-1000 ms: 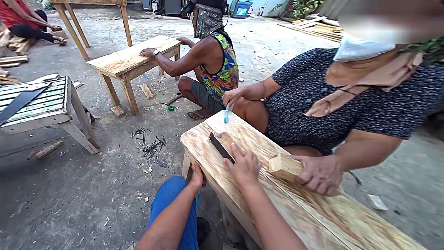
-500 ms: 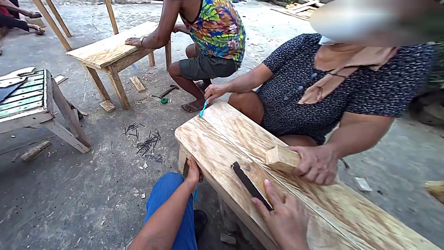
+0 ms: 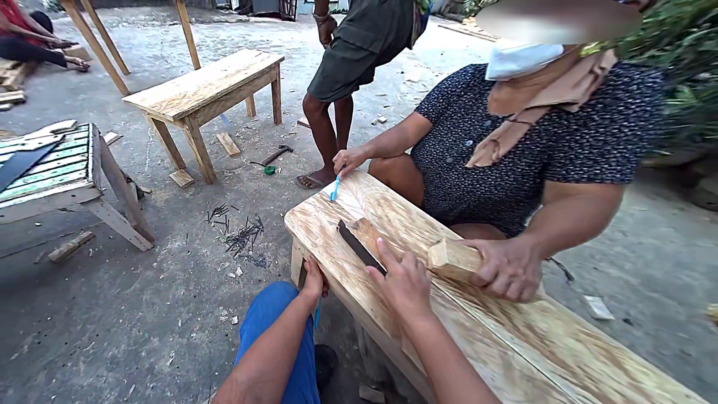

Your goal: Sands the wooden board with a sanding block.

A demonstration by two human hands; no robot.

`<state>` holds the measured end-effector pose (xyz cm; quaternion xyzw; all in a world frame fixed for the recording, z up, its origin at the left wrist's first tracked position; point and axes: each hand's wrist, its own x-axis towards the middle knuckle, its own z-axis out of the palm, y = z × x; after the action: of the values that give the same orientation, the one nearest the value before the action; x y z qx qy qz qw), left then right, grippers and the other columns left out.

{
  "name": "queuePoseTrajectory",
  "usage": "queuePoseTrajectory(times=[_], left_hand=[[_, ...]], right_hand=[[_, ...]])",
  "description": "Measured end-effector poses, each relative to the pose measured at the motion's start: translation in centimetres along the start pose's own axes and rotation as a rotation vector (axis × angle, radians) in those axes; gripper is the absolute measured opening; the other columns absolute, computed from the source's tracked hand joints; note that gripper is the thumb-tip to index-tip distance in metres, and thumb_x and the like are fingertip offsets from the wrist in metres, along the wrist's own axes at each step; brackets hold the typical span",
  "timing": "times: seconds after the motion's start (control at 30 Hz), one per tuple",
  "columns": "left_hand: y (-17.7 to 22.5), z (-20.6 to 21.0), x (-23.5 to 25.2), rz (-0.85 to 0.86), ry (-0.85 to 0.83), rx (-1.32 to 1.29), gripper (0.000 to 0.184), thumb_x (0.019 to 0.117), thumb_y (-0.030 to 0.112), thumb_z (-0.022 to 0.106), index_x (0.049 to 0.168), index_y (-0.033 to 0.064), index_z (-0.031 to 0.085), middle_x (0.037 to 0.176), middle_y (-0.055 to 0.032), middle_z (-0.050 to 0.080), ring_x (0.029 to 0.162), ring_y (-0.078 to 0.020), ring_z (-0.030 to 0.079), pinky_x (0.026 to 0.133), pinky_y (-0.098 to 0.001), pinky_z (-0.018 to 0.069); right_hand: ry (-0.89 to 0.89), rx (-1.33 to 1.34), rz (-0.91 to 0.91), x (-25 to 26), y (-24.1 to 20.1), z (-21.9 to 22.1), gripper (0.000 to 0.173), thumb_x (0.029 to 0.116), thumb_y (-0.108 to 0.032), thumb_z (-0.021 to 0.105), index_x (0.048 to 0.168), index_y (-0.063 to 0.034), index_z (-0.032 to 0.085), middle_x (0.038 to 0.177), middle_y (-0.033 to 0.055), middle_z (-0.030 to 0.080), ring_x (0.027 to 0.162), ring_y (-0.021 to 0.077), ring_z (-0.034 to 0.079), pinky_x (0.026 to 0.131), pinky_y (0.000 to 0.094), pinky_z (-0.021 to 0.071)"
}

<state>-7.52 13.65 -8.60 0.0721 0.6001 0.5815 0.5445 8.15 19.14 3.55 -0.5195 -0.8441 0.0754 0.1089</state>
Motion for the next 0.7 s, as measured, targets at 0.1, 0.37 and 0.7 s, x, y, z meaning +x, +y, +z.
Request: queuePoseTrajectory(times=[0.1,0.37,0.7], left_hand=[[0.3,0.0,-0.3,-0.005,-0.015,0.012,0.066,0.1029,0.061,-0.001,0.13,0.013,0.035,0.071,-0.005,0.043,0.048,-0.0154,0.037,0.044,-0.0301,0.0371],[0.7,0.0,-0.5,0.001,-0.054,0.006,0.061,0.1052,0.058,0.001,0.139,0.014,0.026,0.077,-0.0049,0.043,0.051,-0.0148,0.039,0.047,-0.0305,0.0381],[0.5,-0.2,0.0,0.015,-0.034,0.053,0.07,0.1033,0.06,-0.004,0.141,0.01,0.028,0.074,-0.0062,0.044,0.05,-0.0167,0.039,0.046,-0.0317,0.039]], right_hand=[[0.131,0.016,-0.06,-3.8,3.4,-0.3,0.065,0.0901,-0.035,0.078,0.149,-0.0169,0.057,0.116,0.0398,0.061,0.106,0.0602,0.06,0.087,0.0736,0.0456],[0.197,0.04,-0.082,-9.1,8.3,-1.2,0.066,0.0878,-0.035,0.077,0.144,-0.0047,0.061,0.116,0.0473,0.057,0.102,0.0679,0.057,0.088,0.0775,0.0423],[-0.034,0.048,0.057,1.9,-1.6,-0.7,0.062,0.0974,-0.037,0.07,0.154,-0.02,0.05,0.137,0.0376,0.053,0.127,0.0554,0.051,0.105,0.0692,0.0367]])
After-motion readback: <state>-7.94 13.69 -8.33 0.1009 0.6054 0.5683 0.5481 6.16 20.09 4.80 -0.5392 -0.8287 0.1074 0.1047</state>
